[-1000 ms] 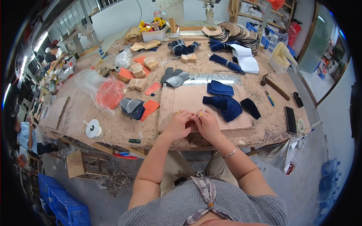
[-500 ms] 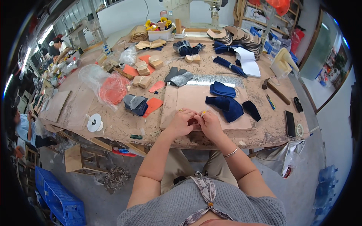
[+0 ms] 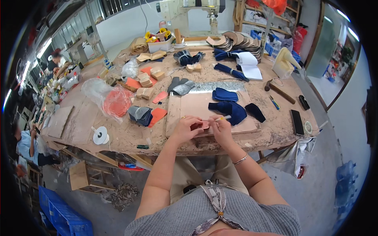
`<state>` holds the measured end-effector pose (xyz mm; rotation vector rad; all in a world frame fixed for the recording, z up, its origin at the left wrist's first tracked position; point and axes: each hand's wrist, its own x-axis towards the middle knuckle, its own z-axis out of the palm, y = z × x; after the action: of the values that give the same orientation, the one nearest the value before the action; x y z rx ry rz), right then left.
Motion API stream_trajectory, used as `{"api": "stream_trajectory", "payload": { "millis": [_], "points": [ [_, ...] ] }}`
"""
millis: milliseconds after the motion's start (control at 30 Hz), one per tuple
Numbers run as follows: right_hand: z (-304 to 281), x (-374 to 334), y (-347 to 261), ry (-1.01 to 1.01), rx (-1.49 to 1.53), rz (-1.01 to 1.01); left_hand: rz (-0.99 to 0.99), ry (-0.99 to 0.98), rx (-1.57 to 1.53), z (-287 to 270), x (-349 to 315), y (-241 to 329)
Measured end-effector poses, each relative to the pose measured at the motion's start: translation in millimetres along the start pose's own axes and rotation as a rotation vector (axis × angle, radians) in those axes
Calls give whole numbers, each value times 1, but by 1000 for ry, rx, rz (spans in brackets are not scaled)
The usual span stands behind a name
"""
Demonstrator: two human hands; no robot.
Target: The person sits at a workbench in a workshop and handles various pieces of dark blue and grey fabric. They fold the fabric pieces and use a white marking pen to draw lines on them. The person also handles a small red piece of material and marks it similarly. The workspace contains sewing tools, cardboard templates, and other materials.
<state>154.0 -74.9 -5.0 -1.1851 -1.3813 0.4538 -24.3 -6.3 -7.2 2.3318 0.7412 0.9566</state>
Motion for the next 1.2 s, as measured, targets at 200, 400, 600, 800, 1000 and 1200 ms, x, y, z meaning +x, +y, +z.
{"api": "stream_trajectory", "payload": {
  "millis": [200, 400, 600, 800, 1000, 1200],
  "points": [
    [-12, 6, 2, 37, -112, -262, -236, 272, -827, 6, -1, -40],
    [6, 10, 13, -350, -334, -348, -255, 505, -1381, -8, -5, -48],
    [11, 28, 19, -331, -275, -154, -154, 553, -1365, -12, -16, -55],
    [-80, 62, 36, 324, -123, -166, -88, 304, -360, -10, -7, -3],
    [-191, 41, 59, 373, -934, -313, 38, 39, 180, 14, 4, 19],
    [-137, 6, 38, 329, -562, -281, -23, -10, 160, 17, 8, 18]
  ]
}}
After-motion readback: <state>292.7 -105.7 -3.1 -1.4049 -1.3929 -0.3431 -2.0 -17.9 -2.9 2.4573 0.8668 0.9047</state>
